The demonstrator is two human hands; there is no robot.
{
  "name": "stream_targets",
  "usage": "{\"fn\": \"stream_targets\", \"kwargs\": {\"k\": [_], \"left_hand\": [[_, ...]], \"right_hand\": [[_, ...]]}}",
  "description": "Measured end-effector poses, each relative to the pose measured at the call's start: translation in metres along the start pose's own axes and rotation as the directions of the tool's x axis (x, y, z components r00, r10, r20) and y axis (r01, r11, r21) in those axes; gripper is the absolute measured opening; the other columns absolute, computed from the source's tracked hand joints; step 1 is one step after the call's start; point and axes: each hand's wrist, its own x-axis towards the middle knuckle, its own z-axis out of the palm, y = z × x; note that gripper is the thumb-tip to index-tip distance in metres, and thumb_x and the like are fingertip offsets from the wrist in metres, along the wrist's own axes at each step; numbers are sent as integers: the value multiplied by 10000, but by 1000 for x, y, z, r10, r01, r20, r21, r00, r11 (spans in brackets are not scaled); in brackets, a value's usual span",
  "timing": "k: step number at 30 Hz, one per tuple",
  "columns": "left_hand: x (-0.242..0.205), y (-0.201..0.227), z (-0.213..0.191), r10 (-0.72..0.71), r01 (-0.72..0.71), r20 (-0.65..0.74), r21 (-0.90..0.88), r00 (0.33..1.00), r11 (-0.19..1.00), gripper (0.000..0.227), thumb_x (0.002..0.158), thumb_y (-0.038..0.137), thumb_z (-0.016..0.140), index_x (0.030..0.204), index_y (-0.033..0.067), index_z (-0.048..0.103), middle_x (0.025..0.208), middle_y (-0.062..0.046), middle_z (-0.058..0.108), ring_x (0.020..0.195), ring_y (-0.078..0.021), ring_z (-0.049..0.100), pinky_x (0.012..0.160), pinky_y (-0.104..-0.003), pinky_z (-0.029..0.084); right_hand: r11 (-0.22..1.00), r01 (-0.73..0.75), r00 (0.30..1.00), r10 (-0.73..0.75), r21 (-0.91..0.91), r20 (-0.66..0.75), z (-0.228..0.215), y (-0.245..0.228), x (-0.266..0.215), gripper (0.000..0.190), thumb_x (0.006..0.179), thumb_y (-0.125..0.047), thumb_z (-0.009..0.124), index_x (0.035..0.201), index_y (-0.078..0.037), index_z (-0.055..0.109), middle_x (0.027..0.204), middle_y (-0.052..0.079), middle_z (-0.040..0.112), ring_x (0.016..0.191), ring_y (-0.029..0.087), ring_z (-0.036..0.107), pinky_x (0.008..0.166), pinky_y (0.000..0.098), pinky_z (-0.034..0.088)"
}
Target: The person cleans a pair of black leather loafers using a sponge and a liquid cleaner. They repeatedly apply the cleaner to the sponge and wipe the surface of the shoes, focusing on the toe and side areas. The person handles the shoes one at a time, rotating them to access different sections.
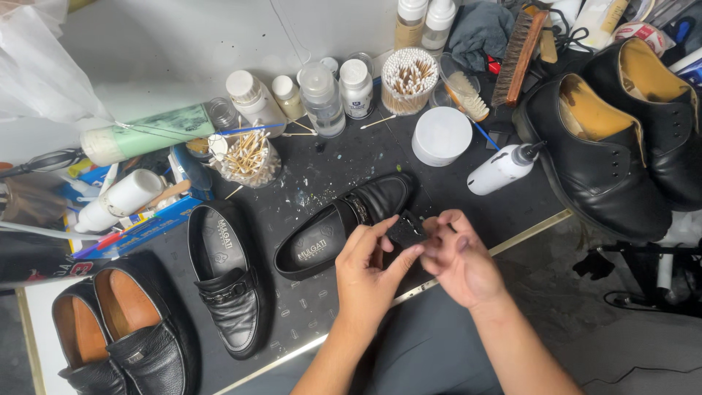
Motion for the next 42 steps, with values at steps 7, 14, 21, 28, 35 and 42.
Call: {"fn": "stream_targets", "kwargs": {"k": [7, 14, 21, 28, 35, 42], "left_hand": [[2, 7, 1, 52, -59, 61, 126, 997, 990, 561, 717, 230, 917, 1231, 70, 759, 770, -2, 531, 600, -90, 490, 536, -239, 450], [0, -1, 1, 86, -99, 97, 139, 992, 985, 689, 691, 252, 927, 1302, 46, 685, 811, -22, 592, 571, -109, 520, 533, -248, 482], [13, -2, -28, 73, -4, -210, 308, 975, 951, 755, 893, 304, 790, 1396, -74, 372, 1038, -135, 668, 871, -221, 688, 732, -336, 552], [36, 16, -35, -321, 353, -148, 419, 936, 837, 720, 880, 483, 727, 1235, -45, 388, 916, -176, 668, 792, -294, 699, 727, -396, 561], [43, -14, -22, -282, 302, -109, 307, 953, 902, 658, 932, 469, 679, 1231, -29, 371, 914, -274, 654, 826, -398, 662, 797, -428, 542], [53, -43, -34, -149, 187, 216, -167, 965, 968, 1021, 975, 540, 554, 1645, 41, -32, 1690, -294, 157, 1591, -361, 175, 1243, -403, 170]], "right_hand": [[990, 118, 993, -115, -81, 31, 6, 25, 6, 412, 966, -63, 678, 1343, -64, 513, 1324, 159, 620, 1238, 299, 606, 1099, 473, 475], [992, 117, 993, -118, -39, -30, -8, 22, 11, 338, 988, -30, 630, 1313, -26, 536, 1240, 210, 662, 1149, 352, 648, 1002, 446, 498], [947, 312, 950, -312, -83, 16, -14, -7, 19, 317, 965, -17, 581, 1280, -14, 553, 1274, 198, 660, 1193, 354, 651, 1056, 496, 517], [856, 337, 925, -378, -391, -31, -22, -15, 19, 293, 994, 60, 498, 1272, -14, 555, 1344, 156, 607, 1177, 240, 645, 1035, 448, 528], [818, 263, 928, -359, -512, -97, -19, -16, 28, 290, 1037, 28, 510, 1317, 12, 584, 1189, 125, 662, 1088, 200, 669, 996, 405, 550], [611, 166, 886, -438, -774, -155, -9, -18, 50, 298, 1025, -14, 583, 1313, 22, 651, 1122, 49, 683, 945, 70, 608, 890, 298, 564]]}}
